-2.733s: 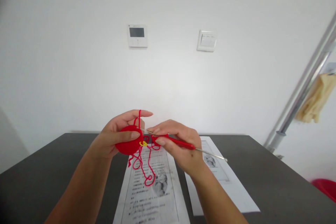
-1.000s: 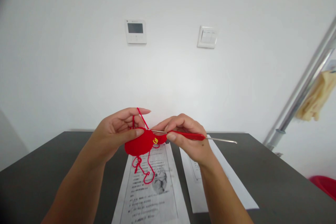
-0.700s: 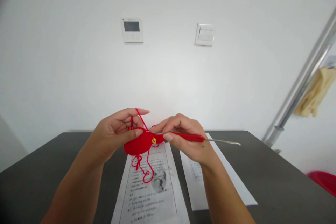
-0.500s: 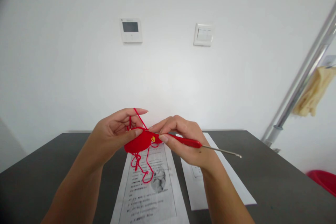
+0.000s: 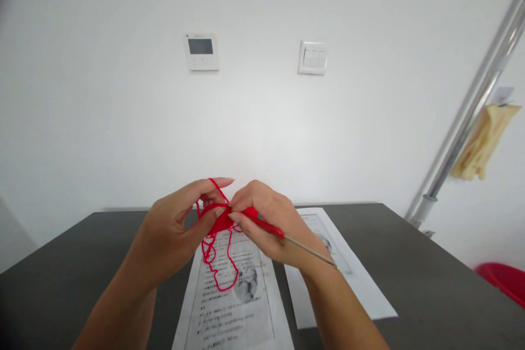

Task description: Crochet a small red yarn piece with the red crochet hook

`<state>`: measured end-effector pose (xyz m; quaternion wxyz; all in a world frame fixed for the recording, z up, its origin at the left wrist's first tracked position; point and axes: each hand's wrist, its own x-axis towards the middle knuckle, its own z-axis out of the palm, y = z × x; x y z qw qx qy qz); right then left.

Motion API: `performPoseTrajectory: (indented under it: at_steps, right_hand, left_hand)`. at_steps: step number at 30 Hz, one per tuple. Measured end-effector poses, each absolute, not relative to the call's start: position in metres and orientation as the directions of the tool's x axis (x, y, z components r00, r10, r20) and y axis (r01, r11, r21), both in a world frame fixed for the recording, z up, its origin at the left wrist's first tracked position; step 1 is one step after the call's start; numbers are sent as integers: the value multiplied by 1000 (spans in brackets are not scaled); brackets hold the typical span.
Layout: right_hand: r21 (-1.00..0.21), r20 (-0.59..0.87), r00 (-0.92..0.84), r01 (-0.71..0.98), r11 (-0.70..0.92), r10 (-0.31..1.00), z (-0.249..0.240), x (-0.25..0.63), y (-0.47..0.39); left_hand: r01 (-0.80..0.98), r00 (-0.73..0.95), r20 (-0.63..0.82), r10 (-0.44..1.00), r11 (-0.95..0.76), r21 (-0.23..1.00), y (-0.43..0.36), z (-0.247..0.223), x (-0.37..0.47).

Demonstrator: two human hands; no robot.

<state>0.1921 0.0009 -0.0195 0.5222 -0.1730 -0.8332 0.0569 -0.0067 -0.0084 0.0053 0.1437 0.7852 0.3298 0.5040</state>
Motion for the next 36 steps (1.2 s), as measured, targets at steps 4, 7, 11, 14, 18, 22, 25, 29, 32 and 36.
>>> performPoseTrajectory:
  at_steps: [4,7,11,14,18,22,25,29,32,36]
  right_hand:
    - [-177,922,-293,258,950,251,-25,184,8]
    - [-47,954,-265,325,945,138,-28,179,12]
    - [58,940,-335,331,942,60,-29,180,13]
    - [73,933,-359,300,951,42,-29,183,13]
    - [134,933,-359,289,948,-23,-32,185,16]
    - [238,933,-341,333,912,-118,-39,182,24]
    - [250,951,-275,411,877,-142,-44,174,29]
    - [167,979,-181,469,867,-91,-44,163,28]
    - [61,978,-203,460,886,39,-38,162,17]
    - [-202,930,-208,398,895,302,-27,170,0]
  left_hand:
    - [390,212,711,670,-726,567,-9,5,-6]
    - [407,149,687,711,-677,613,-8,4,-7]
    - [350,139,622,771,-626,697,-6,4,-8]
    - [178,111,585,804,-595,784,-2,4,-10]
    - [-186,149,506,849,-478,858,8,2,-9]
    - [-417,220,375,901,-261,871,17,-6,-1]
    - [-428,178,398,900,-293,855,17,-12,5]
    - [-184,82,570,817,-550,815,15,-12,3]
    - [16,164,641,750,-652,758,21,-9,-8]
    - [113,209,659,723,-687,718,36,-10,-20]
